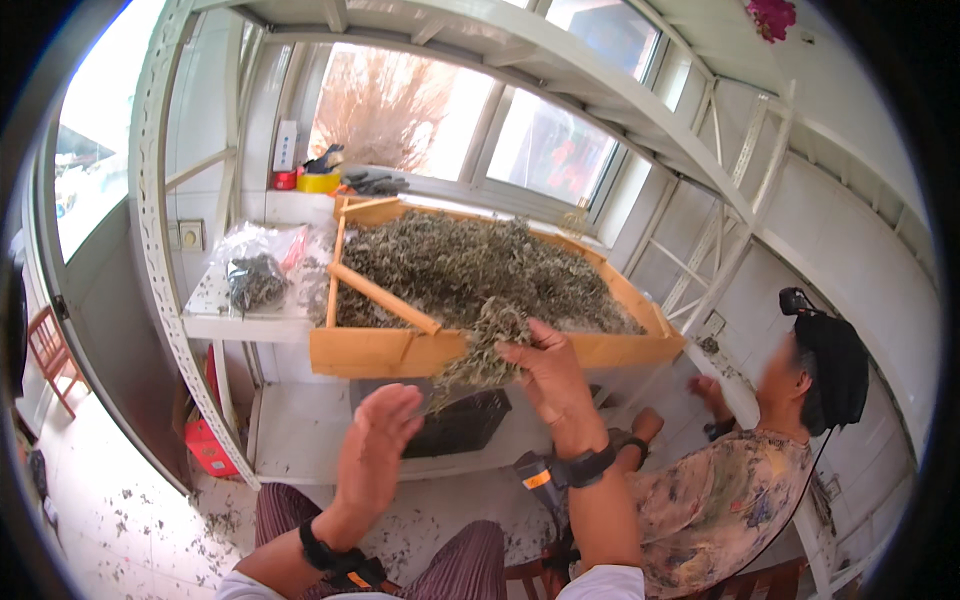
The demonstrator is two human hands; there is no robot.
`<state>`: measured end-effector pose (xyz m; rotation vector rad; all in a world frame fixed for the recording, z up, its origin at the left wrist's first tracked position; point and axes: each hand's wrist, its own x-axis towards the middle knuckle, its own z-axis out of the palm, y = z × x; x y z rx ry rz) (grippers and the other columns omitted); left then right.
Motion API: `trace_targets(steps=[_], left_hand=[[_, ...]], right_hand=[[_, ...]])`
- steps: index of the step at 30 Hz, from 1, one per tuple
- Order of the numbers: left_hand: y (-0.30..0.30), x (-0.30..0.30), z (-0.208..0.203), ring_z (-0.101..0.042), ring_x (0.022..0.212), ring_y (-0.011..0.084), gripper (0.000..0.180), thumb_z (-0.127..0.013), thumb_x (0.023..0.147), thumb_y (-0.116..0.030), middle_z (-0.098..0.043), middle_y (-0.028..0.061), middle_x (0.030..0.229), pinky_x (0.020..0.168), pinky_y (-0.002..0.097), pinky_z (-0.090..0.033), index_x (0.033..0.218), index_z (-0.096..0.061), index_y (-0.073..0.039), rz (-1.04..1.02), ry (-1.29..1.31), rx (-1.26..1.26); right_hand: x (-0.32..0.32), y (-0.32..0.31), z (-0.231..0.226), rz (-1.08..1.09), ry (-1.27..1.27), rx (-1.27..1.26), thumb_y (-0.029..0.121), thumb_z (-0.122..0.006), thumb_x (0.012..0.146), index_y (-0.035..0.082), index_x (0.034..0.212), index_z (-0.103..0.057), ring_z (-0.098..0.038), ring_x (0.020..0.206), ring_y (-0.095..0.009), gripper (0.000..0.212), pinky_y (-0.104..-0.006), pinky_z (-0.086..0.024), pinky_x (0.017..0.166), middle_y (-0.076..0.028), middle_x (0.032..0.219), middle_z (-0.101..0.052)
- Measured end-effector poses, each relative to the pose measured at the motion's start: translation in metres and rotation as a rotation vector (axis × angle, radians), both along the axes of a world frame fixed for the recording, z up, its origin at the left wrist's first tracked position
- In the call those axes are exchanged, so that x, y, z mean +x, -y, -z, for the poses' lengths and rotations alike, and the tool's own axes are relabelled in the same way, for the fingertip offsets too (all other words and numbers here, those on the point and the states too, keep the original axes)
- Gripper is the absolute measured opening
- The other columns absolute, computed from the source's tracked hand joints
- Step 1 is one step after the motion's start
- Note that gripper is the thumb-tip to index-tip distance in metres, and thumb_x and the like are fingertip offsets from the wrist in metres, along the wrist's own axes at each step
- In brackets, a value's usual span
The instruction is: Sorting through dried plant material on a shelf and placing selected items into small plastic bags.
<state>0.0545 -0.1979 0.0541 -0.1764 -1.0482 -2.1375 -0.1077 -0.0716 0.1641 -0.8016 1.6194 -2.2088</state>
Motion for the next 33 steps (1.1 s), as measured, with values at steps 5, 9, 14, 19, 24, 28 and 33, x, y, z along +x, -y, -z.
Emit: trace_targets(steps=[5,9,14,19,24,28,33], left_hand=[[-0.024,-0.013,0.019,-0.046,0.116,0.0244,0.063,-0.036,0.092,-0.055,-0.048,0.0095,0.124,0.099,0.0389,-0.035,0.128,-0.044,-0.004,0.311,0.022,0.544],[-0.021,-0.009,0.026,-0.048,0.113,0.0231,0.062,-0.037,0.092,-0.055,-0.050,0.0083,0.123,0.097,0.0374,-0.037,0.126,-0.046,-0.004,0.286,-0.064,0.574],[-0.020,-0.008,0.048,-0.053,0.104,0.0202,0.058,-0.039,0.092,-0.054,-0.058,0.0076,0.110,0.093,0.0357,-0.040,0.119,-0.052,-0.004,0.159,0.052,0.597],[-0.012,-0.002,0.069,-0.055,0.099,0.0195,0.047,-0.046,0.092,-0.048,-0.059,0.0075,0.105,0.089,0.0340,-0.043,0.111,-0.054,-0.006,0.095,0.072,0.625],[0.000,0.012,0.096,-0.059,0.083,0.0178,0.029,-0.059,0.088,-0.035,-0.061,0.0053,0.092,0.075,0.0309,-0.049,0.099,-0.059,-0.008,-0.060,0.348,0.617],[0.007,0.008,0.108,-0.060,0.078,0.0168,0.025,-0.063,0.086,-0.030,-0.062,0.0058,0.085,0.069,0.0291,-0.050,0.090,-0.060,-0.005,-0.028,0.293,0.706],[0.019,0.009,0.105,-0.062,0.079,0.0206,0.026,-0.062,0.086,-0.028,-0.064,0.0071,0.087,0.073,0.0345,-0.053,0.095,-0.059,-0.004,0.063,0.210,0.766]], right_hand=[[0.045,0.004,0.053,-0.239,0.244,-0.061,-0.008,-0.063,0.077,-0.002,0.108,-0.060,-0.064,0.084,-0.015,0.032,-0.0279,-0.052,0.074,-0.007,0.095,-0.066],[0.066,0.011,0.096,-0.219,0.267,-0.032,-0.007,-0.065,0.077,-0.002,0.106,-0.061,-0.062,0.086,-0.013,0.031,-0.0262,-0.051,0.075,-0.007,0.097,-0.065],[0.086,0.025,0.138,-0.034,0.042,0.105,-0.004,-0.067,0.076,-0.003,0.104,-0.062,-0.059,0.085,-0.009,0.029,-0.0237,-0.048,0.074,-0.005,0.098,-0.064],[0.123,0.050,0.153,0.205,-0.527,0.303,-0.008,-0.058,0.072,-0.003,0.105,-0.060,-0.062,0.091,-0.023,0.032,-0.0293,-0.048,0.079,-0.013,0.101,-0.063],[0.143,0.061,0.169,0.139,-0.742,0.442,-0.007,-0.052,0.073,-0.003,0.106,-0.058,-0.057,0.098,-0.037,0.034,-0.0371,-0.048,0.082,-0.019,0.107,-0.058],[0.137,0.061,0.178,0.050,-0.787,0.489,-0.007,-0.051,0.074,-0.001,0.114,-0.053,-0.054,0.102,-0.039,0.040,-0.0405,-0.047,0.084,-0.021,0.112,-0.055],[0.143,0.064,0.157,-0.015,-0.562,0.451,-0.003,-0.055,0.074,0.003,0.126,-0.044,-0.054,0.106,-0.036,0.054,-0.0375,-0.044,0.090,-0.020,0.114,-0.054]])
